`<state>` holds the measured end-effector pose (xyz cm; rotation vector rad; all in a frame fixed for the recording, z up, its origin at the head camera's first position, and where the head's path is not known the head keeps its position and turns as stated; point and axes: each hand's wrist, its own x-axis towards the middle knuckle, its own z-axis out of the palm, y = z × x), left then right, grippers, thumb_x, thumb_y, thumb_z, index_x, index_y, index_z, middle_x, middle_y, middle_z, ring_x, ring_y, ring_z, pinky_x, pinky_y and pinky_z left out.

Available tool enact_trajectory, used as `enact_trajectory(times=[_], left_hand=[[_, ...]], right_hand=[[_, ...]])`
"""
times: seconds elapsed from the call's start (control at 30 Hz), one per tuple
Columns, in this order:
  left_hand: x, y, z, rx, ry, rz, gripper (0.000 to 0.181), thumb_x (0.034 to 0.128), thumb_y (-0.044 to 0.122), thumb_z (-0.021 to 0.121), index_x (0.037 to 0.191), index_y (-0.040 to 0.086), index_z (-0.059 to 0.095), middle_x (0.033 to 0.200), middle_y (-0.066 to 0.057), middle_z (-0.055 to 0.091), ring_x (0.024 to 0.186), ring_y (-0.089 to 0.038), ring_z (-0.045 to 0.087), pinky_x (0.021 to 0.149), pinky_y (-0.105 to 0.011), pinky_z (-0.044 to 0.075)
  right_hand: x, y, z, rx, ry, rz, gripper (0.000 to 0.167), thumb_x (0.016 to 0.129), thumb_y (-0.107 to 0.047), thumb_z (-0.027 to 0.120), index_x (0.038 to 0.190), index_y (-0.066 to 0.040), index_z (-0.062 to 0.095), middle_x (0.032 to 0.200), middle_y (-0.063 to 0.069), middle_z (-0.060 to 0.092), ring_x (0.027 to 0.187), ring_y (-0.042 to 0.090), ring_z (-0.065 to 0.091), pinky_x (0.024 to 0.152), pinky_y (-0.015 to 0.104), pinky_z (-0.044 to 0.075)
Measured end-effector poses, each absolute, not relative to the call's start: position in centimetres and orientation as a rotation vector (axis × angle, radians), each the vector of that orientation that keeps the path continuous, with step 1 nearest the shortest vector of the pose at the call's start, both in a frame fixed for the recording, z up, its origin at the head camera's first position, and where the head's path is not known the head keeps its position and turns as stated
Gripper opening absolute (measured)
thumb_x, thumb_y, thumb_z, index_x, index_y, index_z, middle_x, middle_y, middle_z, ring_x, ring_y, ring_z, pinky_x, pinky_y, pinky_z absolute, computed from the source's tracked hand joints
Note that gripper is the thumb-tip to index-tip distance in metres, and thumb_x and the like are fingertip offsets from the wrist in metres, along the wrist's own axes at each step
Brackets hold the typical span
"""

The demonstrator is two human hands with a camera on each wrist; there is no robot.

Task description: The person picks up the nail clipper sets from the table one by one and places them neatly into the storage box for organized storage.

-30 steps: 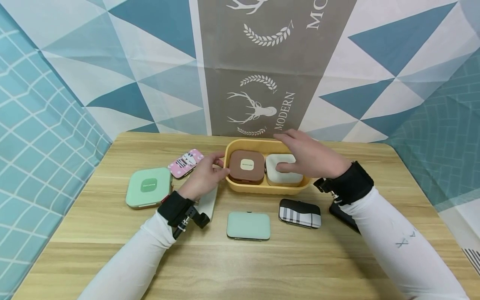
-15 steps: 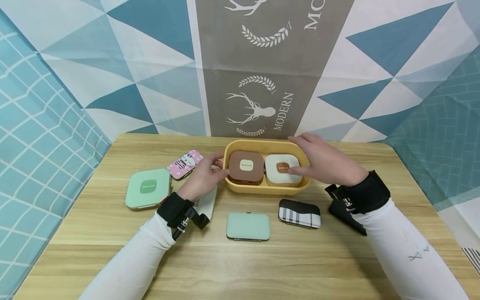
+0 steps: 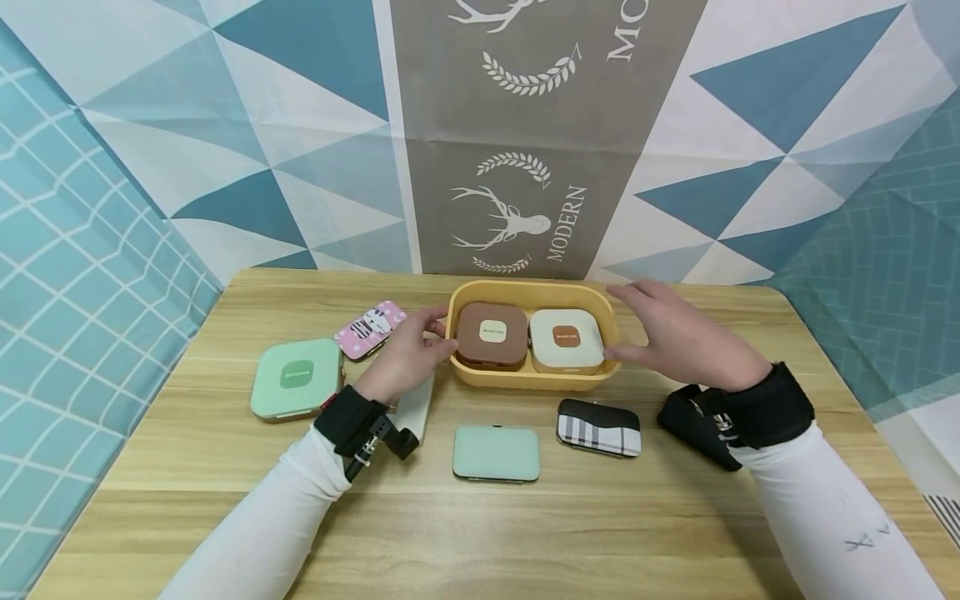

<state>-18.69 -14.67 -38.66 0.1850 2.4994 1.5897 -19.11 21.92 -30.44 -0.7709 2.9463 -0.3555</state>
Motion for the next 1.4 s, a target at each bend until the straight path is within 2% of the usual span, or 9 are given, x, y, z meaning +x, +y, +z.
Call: enact_trajectory(times=[0.27,0.43,0.8,1.17,1.4], left_hand=[[-18.6,-14.7,-38.6,0.191,2.514,1.574,0.058,0.1043,0.009,0.066,0.157,-0.001,0.043,0.117,-0.017,0.056,0.08,-0.022,0.057,0.069,-0.027,0.049],[-18.5,-14.6,-38.5,0.174,2.501,1.574,0.058,0.1049,0.009,0.065,0.158,0.0,0.043,0.119,-0.017,0.056,0.082,-0.023,0.059,0.072,-0.028,0.051],[-18.6,-14.5,-38.4,0.172,2.484,1.585,0.058,0.105,0.009,0.065,0.158,0.0,0.043,0.12,-0.017,0.055,0.089,-0.034,0.064,0.074,-0.028,0.053],[-18.4,-14.5,-38.3,0.167,2.488,1.58,0.058,0.1056,0.01,0.065,0.159,0.001,0.043,0.122,-0.017,0.055,0.09,-0.035,0.064,0.077,-0.031,0.054],[-18.4,-14.6,-38.3,0.168,2.487,1.585,0.058,0.1052,0.009,0.065,0.158,0.0,0.044,0.121,-0.017,0.055,0.084,-0.03,0.061,0.075,-0.029,0.053]], right_hand=[[-18.3,23.8,-31.4,-0.8,2.952,-0.33,0.081,0.093,-0.035,0.084,0.153,0.006,0.047,0.143,0.027,0.053,0.128,0.043,0.054,0.101,0.059,0.051],[-17.9,24.6,-32.0,-0.778,2.958,-0.312,0.08,0.094,-0.035,0.083,0.153,0.006,0.047,0.143,0.029,0.053,0.129,0.046,0.054,0.1,0.06,0.051],[-16.7,26.2,-33.1,-0.694,2.927,-0.312,0.078,0.094,-0.03,0.083,0.152,0.008,0.048,0.146,0.034,0.049,0.133,0.05,0.05,0.102,0.062,0.049],[-16.2,27.3,-34.7,-0.585,2.873,-0.275,0.086,0.091,-0.041,0.085,0.152,0.008,0.048,0.142,0.035,0.051,0.127,0.051,0.054,0.096,0.064,0.052],[-15.6,27.9,-35.5,-0.57,2.87,-0.256,0.088,0.089,-0.043,0.086,0.15,0.009,0.049,0.135,0.033,0.055,0.119,0.048,0.059,0.091,0.06,0.055]])
